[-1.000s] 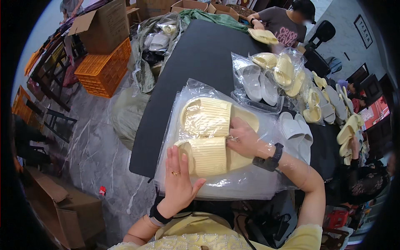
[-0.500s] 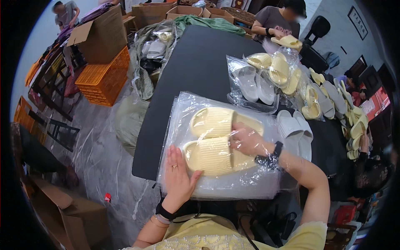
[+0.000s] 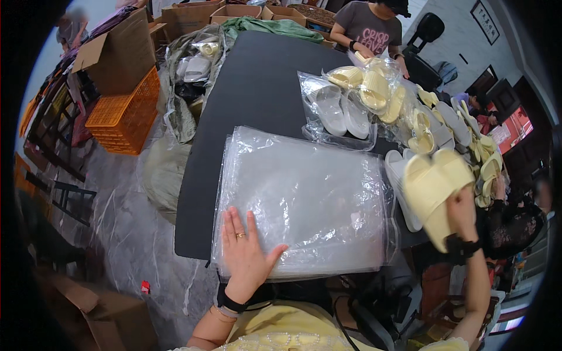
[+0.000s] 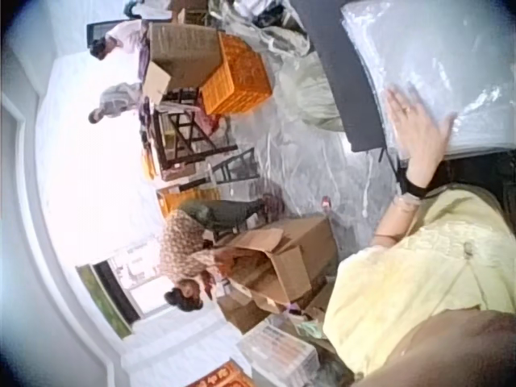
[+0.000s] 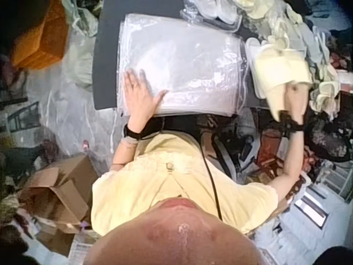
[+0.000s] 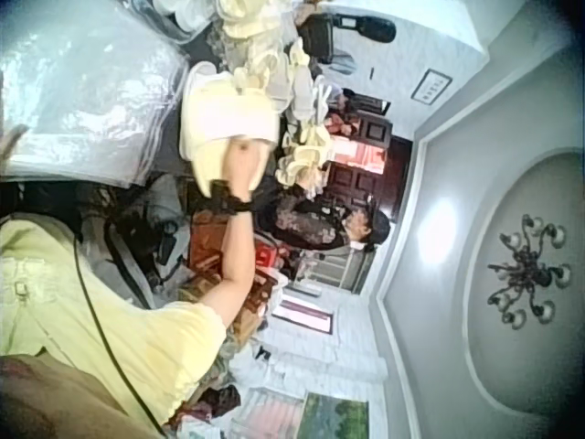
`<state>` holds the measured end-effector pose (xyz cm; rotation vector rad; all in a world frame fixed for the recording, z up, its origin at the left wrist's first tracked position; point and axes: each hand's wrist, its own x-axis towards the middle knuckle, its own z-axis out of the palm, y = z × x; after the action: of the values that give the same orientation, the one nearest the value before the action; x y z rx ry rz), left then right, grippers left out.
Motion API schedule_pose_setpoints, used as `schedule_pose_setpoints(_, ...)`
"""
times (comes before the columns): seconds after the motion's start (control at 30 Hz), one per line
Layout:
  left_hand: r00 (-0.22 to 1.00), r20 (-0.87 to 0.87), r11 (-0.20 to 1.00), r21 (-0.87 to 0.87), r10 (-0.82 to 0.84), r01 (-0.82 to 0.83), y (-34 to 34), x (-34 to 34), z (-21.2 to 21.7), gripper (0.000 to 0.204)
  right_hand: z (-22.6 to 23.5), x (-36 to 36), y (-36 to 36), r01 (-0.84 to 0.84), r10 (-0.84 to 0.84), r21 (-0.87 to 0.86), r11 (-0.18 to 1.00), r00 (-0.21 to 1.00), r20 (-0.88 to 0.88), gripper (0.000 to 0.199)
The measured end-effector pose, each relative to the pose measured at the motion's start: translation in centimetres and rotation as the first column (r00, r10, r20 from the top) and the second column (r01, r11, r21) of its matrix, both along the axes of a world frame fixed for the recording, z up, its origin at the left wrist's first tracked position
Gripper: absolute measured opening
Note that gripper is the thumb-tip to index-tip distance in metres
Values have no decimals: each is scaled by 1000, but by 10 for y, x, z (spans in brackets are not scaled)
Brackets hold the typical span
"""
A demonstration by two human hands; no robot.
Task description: Sort and pack yellow and white rubber slippers into plastic bags and larger sacks in a factory environment.
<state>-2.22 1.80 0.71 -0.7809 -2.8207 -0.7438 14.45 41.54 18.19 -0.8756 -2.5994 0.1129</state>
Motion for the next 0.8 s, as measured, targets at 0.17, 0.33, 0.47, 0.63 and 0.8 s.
schedule_pose_setpoints(0.17,998,-3,994,-94,57,-57,2,6,1,83,64,-10,-10,-220,121,-254,942,927,-354,24)
schedule_pose_setpoints(0.33,988,-83,973,205,127,-107,-17,10,20,60,28,-105,-114,-544,520,-428,722,834,-183,22)
schedule_pose_setpoints(0.47,955,-57,928,257,293,-269,-52,14,26,44,-15,-168,-169,-677,577,-485,553,732,-362,24)
schedule_pose_setpoints(0.63,944,12,915,240,330,-323,-73,25,16,20,-54,-221,-169,-640,642,-600,481,722,-256,23)
schedule_pose_setpoints(0.8,953,65,926,225,296,-303,-67,23,12,27,-108,-234,-180,-519,653,-558,648,756,55,28)
